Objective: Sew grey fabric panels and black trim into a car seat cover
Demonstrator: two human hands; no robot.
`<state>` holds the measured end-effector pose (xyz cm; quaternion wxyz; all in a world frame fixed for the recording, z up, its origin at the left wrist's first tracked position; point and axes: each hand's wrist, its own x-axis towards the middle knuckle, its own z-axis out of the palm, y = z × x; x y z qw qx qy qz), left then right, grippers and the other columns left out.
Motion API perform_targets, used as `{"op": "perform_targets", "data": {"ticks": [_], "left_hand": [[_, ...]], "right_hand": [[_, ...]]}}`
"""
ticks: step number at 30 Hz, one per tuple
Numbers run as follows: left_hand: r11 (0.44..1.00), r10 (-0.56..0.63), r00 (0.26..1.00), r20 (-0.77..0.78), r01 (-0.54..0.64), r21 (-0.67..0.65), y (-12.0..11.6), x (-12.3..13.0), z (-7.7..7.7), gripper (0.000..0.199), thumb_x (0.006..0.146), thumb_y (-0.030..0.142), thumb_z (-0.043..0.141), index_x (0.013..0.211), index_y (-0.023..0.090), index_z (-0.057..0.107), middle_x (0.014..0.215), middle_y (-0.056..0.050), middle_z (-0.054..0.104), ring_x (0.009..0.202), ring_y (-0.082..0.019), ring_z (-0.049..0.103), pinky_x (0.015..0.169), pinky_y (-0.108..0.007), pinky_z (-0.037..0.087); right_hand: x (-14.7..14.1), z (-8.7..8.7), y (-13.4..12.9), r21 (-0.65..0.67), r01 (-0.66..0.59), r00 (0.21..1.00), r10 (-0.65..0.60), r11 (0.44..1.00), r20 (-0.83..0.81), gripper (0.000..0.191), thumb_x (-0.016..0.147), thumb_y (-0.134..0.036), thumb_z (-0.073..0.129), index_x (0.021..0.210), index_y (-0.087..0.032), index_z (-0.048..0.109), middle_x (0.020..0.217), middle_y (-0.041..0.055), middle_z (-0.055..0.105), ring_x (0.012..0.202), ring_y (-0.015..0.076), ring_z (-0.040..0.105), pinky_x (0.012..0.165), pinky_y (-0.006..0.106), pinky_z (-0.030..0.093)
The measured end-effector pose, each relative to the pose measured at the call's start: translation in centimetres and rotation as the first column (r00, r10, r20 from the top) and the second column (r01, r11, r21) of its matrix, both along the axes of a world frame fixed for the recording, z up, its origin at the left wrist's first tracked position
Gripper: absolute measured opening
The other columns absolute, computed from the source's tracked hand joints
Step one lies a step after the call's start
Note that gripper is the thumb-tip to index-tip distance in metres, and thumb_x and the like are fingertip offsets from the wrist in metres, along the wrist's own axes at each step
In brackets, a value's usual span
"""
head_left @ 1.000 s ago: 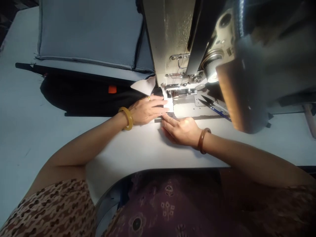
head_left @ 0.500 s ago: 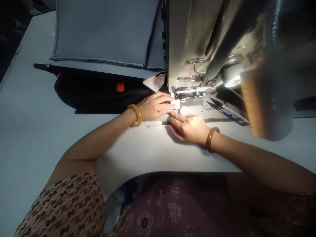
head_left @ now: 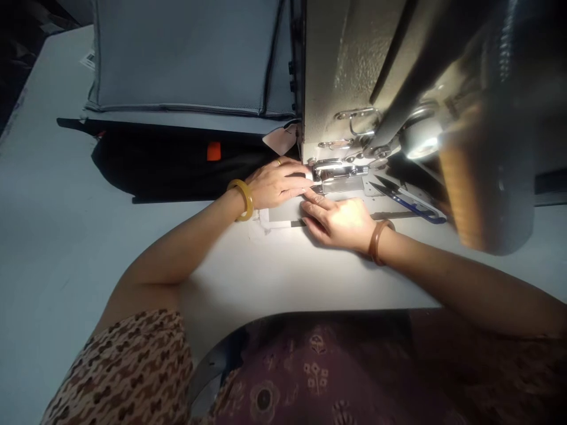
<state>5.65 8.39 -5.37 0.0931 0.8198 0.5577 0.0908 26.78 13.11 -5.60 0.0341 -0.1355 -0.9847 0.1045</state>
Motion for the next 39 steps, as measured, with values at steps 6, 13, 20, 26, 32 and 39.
{"op": "perform_targets", "data": {"ticks": [6,13,20,26,32,39], "left_hand": [[1.0,-0.01,1.0,0.002,0.01,0.024,0.2,-0.2,-0.1,0.032,0.095,0.031,0.04,0.11,0.02,0.067,0.112,-0.008,0.063,0.113,-0.021,0.052,0.099,-0.036,0.04],[0.997,-0.024,1.0,0.013,0.023,0.069,0.2,-0.3,-0.4,0.031,0.095,0.032,0.042,0.107,0.019,0.068,0.111,-0.007,0.063,0.111,-0.021,0.052,0.095,-0.033,0.042],[1.0,-0.005,0.999,0.034,0.005,0.023,0.1,-0.1,-0.2,0.03,0.094,0.031,0.043,0.107,0.021,0.068,0.117,-0.007,0.061,0.113,-0.021,0.051,0.098,-0.036,0.04],[1.0,0.024,0.99,0.137,-0.026,0.008,0.2,0.2,-0.7,0.027,0.092,0.03,0.046,0.106,0.022,0.068,0.121,-0.006,0.06,0.116,-0.021,0.05,0.101,-0.037,0.039],[0.961,0.255,0.79,0.557,-0.27,-0.058,-0.6,-0.1,0.5,0.031,0.084,0.042,0.054,0.079,0.017,0.07,0.094,-0.008,0.068,0.095,-0.021,0.061,0.09,-0.033,0.045],[0.571,0.594,-0.403,0.696,-0.397,-0.718,0.4,-6.8,3.2,0.058,0.079,0.07,0.048,0.08,0.013,0.059,0.087,-0.013,0.064,0.086,-0.027,0.065,0.082,-0.039,0.05]], "right_hand": [[-0.3,0.3,0.2,-0.051,0.014,0.999,-0.012,0.999,0.035,0.049,0.093,-0.042,0.026,0.12,-0.02,0.06,0.138,0.0108,0.048,0.068,0.0187,0.062,0.052,0.027,0.028],[-0.4,0.5,0.2,-0.065,0.02,0.999,-0.018,0.998,0.033,0.048,0.092,-0.041,0.027,0.118,-0.019,0.061,0.137,0.0086,0.049,0.069,0.019,0.061,0.052,0.027,0.026],[-0.4,-0.1,0.0,-0.018,0.013,1.0,-0.013,1.0,-0.003,0.048,0.092,-0.041,0.028,0.115,-0.017,0.062,0.134,0.0121,0.051,0.063,0.0166,0.058,0.051,0.027,0.024],[-0.1,-0.5,-0.1,0.09,-0.013,0.999,0.016,0.996,-0.041,0.046,0.093,-0.041,0.031,0.115,-0.016,0.063,0.133,0.0129,0.052,0.059,0.0148,0.058,0.048,0.027,0.022],[0.2,-1.6,0.3,0.173,0.04,0.983,-0.008,0.984,-0.182,0.042,0.093,-0.04,0.036,0.118,-0.02,0.064,0.128,0.007,0.057,0.061,0.0153,0.062,0.047,0.027,0.031],[-0.6,-2.4,0.8,0.125,0.132,0.953,-0.092,0.983,-0.289,0.038,0.088,-0.037,0.043,0.111,-0.019,0.068,0.12,0.0043,0.063,0.074,0.0179,0.066,0.052,0.027,0.045]]}}
